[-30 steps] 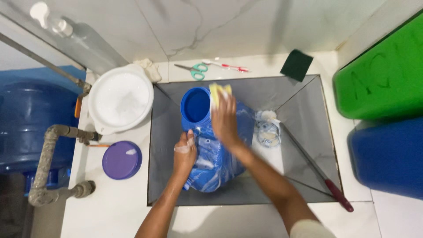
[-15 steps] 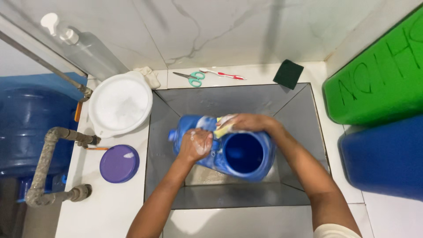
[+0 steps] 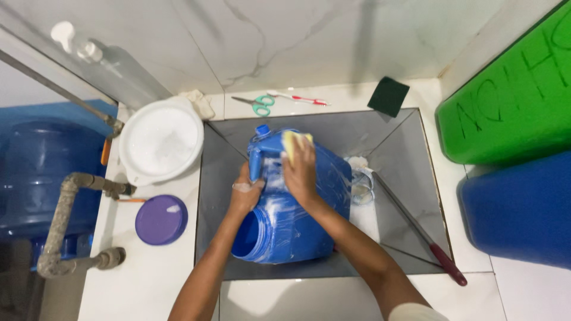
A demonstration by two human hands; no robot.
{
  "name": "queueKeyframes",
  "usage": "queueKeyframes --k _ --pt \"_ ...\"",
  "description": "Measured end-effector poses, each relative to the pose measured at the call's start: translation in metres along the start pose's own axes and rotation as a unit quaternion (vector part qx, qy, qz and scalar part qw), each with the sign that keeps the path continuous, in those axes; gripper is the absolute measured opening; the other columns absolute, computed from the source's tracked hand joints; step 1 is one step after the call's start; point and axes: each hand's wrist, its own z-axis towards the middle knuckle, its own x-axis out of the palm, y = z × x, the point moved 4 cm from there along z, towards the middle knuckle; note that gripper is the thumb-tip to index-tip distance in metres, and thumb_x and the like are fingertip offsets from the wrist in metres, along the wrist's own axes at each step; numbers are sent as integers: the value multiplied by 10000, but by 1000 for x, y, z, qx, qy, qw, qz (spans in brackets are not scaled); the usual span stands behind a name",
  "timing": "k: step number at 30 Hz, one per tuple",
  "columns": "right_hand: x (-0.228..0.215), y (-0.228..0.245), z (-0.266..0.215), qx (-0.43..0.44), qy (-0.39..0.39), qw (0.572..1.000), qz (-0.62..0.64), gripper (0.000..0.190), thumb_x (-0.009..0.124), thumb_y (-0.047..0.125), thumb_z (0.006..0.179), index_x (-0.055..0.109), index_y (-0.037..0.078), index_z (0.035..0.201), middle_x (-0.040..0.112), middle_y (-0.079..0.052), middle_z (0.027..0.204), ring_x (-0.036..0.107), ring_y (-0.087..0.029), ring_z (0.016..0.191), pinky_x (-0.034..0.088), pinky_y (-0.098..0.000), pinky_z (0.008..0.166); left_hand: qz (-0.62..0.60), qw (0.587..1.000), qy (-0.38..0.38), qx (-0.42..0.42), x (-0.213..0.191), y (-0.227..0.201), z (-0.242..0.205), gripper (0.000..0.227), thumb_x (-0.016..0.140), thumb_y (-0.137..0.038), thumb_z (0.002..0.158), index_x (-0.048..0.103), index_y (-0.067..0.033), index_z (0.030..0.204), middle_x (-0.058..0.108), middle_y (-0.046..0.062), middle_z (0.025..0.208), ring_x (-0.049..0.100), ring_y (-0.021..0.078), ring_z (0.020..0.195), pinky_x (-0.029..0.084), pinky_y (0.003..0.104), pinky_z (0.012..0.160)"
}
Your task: The person cleans a large blue plastic container in a sink. They use scissors to cut a plastic ring from the container's neck, then scrub the exterior and interior with a sponge and a toothbrush. The container is rinsed multiple times with water from the tap, and the lid is also washed before being placed back on the container.
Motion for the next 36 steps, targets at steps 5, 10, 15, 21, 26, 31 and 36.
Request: queueKeyframes --k 5,10,15,21,26,31,36 --pt "-49 -31 24 487 98 834 240 423 527 131 956 524 35 1368 643 -273 1169 674 -489 998 543 -552 872 -29 998 3 55 -6 -8 -19 687 633 -166 836 446 -137 1497 720 206 1053 730 324 919 550 412 841" --pt "-46 -8 35 219 -69 959 163 339 596 133 978 554 -33 1271 614 -247 1236 613 -347 1165 470 -435 1037 -7 996 -8 86 3 -19 -1 745 671 -203 810 421 -142 1509 730 212 1019 738 352 864 566 435 791" --pt "-6 10 74 -40 117 990 -69 397 720 207 745 683 17 1091 657 -242 1163 613 -435 1103 482 -508 975 19 999 25 16 11 -38 -5 722 641 -216 825 447 -167 1518 723 255 931 735 387 852 563 458 786" --pt "-6 -39 103 211 164 962 60 274 608 278 910 740 86 1054 738 -225 1064 712 -378 1025 552 -478 914 38 999 7 -5 0 -26 3 712 661 -231 823 452 -146 1499 726 261 919 743 370 840 561 443 775" --pt "52 -78 68 33 169 978 117 259 607 216 875 735 48 1024 728 -229 1074 652 -403 1050 523 -482 937 -18 1000 -10 -18 -6 24 -11 705 652 -204 819 483 -94 1494 740 195 950 736 283 830 570 394 774" --pt "37 -219 -33 45 229 970 -76 366 446 136 949 716 22 1169 709 -248 1016 658 -427 929 500 -542 835 -147 987 -51 -29 -20 107 -18 692 660 -81 807 485 -70 1476 713 104 1072 670 189 832 547 326 729" --pt "35 -164 -152 268 148 952 -11 361 481 131 977 571 -71 1263 604 -302 1198 590 -480 1097 447 -522 983 -170 979 -63 -89 -31 172 -12 550 619 -40 848 554 -58 1394 679 87 937 622 164 704 538 314 628"
